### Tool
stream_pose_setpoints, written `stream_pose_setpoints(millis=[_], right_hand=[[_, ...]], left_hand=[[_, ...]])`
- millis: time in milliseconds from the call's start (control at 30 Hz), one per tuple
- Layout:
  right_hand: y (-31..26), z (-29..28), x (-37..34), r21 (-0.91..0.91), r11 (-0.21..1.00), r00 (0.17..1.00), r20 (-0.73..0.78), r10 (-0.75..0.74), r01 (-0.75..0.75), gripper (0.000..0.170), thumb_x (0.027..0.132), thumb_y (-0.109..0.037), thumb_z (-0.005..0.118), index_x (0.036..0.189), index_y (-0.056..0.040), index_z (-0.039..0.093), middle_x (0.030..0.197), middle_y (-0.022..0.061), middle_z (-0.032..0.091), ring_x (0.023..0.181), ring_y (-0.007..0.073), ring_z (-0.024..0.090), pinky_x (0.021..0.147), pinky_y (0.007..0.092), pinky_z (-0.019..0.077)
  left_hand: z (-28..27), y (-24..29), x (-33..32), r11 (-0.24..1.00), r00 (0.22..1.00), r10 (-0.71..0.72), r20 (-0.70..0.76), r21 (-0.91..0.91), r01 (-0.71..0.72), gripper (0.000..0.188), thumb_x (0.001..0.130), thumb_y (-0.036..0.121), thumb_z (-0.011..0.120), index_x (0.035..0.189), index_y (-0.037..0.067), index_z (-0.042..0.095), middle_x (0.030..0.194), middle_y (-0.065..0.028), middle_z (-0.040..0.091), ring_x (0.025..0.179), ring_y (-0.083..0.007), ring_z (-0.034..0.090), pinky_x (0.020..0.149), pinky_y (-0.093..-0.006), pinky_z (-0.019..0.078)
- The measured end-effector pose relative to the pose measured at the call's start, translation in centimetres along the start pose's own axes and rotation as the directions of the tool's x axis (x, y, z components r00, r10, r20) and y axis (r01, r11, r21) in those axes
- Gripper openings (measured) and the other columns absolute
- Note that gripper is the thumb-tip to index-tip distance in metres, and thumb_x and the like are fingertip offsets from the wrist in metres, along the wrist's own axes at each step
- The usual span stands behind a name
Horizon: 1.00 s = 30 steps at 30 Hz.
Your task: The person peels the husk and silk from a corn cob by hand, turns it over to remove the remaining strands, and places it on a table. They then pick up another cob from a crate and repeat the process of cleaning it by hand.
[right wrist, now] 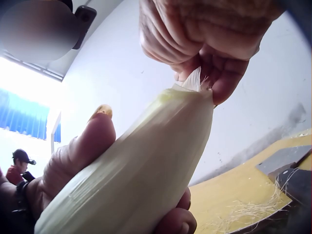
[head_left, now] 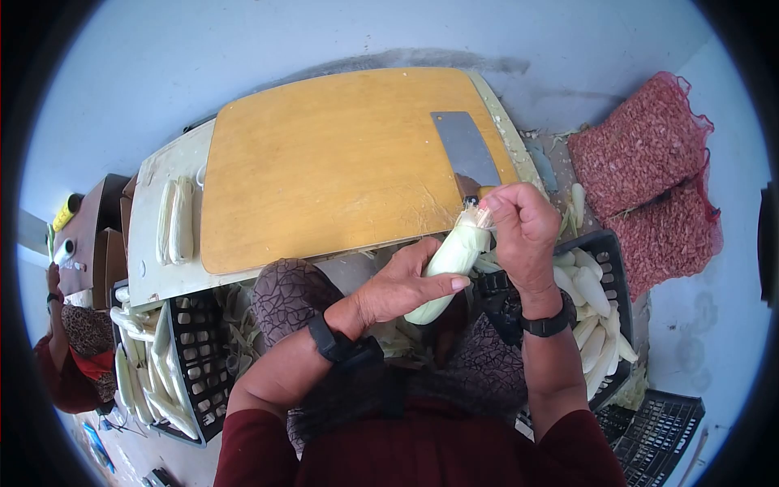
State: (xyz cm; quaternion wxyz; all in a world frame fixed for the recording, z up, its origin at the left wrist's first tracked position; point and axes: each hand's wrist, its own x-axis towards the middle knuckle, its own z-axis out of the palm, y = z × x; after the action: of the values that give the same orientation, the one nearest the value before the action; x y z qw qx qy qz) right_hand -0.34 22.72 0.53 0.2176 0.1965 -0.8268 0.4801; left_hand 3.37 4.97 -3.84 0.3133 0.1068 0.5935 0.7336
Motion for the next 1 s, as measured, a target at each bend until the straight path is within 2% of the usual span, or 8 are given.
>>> stream_pose_setpoints(millis=[233,467,533,733,833,867,933,1000], right_hand=[[0.7,0.1,0.2,0.02,1.0,0.997,-0.078,-0.019,0.02,0.007,0.085,-0.003,0.06,0.08,-0.0005,0.057,0.069,0.0096,0.063,0.061,0.0188,0.061,0.057,0.0293,0.0484],[0.6,-0.7,0.7,0.057,0.998,0.991,-0.134,0.019,-0.012,0.008,0.088,-0.004,0.058,0.08,0.0002,0.057,0.072,0.0079,0.064,0.063,0.0133,0.06,0.06,0.026,0.0488],[0.7,-1.4,1.1,0.067,0.997,0.985,-0.166,0.039,-0.028,0.01,0.089,-0.004,0.057,0.08,0.0002,0.057,0.073,0.0071,0.065,0.064,0.012,0.06,0.061,0.0248,0.0487],[1.3,-3.6,1.4,0.431,0.898,0.937,-0.272,0.218,-0.084,0.014,0.091,-0.006,0.053,0.08,-0.0005,0.057,0.074,0.0073,0.064,0.066,0.0117,0.059,0.063,0.0227,0.0473],[1.5,-4.1,1.0,0.505,0.863,0.992,-0.119,0.043,0.023,0.013,0.091,-0.006,0.053,0.08,-0.0003,0.057,0.074,0.0095,0.063,0.066,0.0127,0.059,0.063,0.0236,0.0471],[1.3,-4.3,0.7,0.529,0.848,0.998,0.054,-0.014,-0.017,0.011,0.089,-0.005,0.056,0.079,0.0001,0.057,0.074,0.0101,0.063,0.066,0.0129,0.059,0.063,0.024,0.0469],[0.5,-4.6,0.6,0.547,0.835,0.972,0.224,-0.076,-0.061,0.009,0.087,-0.005,0.058,0.079,0.0005,0.056,0.074,0.0108,0.064,0.067,0.0131,0.059,0.064,0.0243,0.0467],[-0.7,-4.4,0.8,0.426,0.891,0.86,0.503,-0.086,-0.16,0.009,0.08,-0.003,0.065,0.083,0.0007,0.058,0.083,0.012,0.065,0.077,0.0163,0.062,0.072,0.0271,0.0479]], left_hand=[[-0.1,0.0,-0.2,1.0,0.999,0.0,-0.042,0.017,0.0,0.047,0.083,0.023,0.07,0.118,-0.001,0.05,0.102,-0.0054,0.059,0.094,-0.0122,0.056,0.084,-0.0275,0.0459],[-0.2,0.1,-0.1,0.998,0.999,0.013,-0.047,0.064,-0.01,0.049,0.081,0.024,0.073,0.117,-0.001,0.051,0.101,-0.005,0.058,0.092,-0.0119,0.054,0.082,-0.0273,0.0451],[-0.5,-0.7,0.1,0.98,0.996,0.029,-0.086,0.201,-0.011,0.05,0.08,0.025,0.073,0.116,-0.002,0.051,0.1,-0.005,0.058,0.092,-0.0121,0.054,0.082,-0.0279,0.0452],[-0.6,-0.5,0.0,0.983,0.978,0.012,-0.208,0.183,0.027,0.052,0.076,0.031,0.076,0.105,-0.005,0.053,0.091,-0.012,0.061,0.086,-0.0161,0.057,0.076,-0.0299,0.0477],[-0.7,-0.1,0.0,0.97,0.97,0.031,-0.241,0.242,0.03,0.049,0.077,0.03,0.076,0.103,-0.005,0.053,0.089,-0.0127,0.061,0.084,-0.0161,0.058,0.074,-0.0304,0.0481],[-0.6,0.0,0.0,0.97,0.97,0.031,-0.242,0.243,0.029,0.049,0.077,0.03,0.076,0.103,-0.005,0.053,0.089,-0.0127,0.061,0.084,-0.0161,0.058,0.074,-0.0304,0.0481],[-0.5,0.0,0.0,0.978,0.959,0.045,-0.281,0.21,0.015,0.048,0.077,0.029,0.076,0.102,-0.005,0.053,0.088,-0.0128,0.061,0.082,-0.0159,0.058,0.073,-0.0307,0.048],[-0.6,0.0,0.1,0.974,0.953,0.061,-0.295,0.225,0.007,0.048,0.077,0.028,0.075,0.102,-0.005,0.053,0.088,-0.0127,0.061,0.082,-0.0161,0.058,0.073,-0.0308,0.0481]])
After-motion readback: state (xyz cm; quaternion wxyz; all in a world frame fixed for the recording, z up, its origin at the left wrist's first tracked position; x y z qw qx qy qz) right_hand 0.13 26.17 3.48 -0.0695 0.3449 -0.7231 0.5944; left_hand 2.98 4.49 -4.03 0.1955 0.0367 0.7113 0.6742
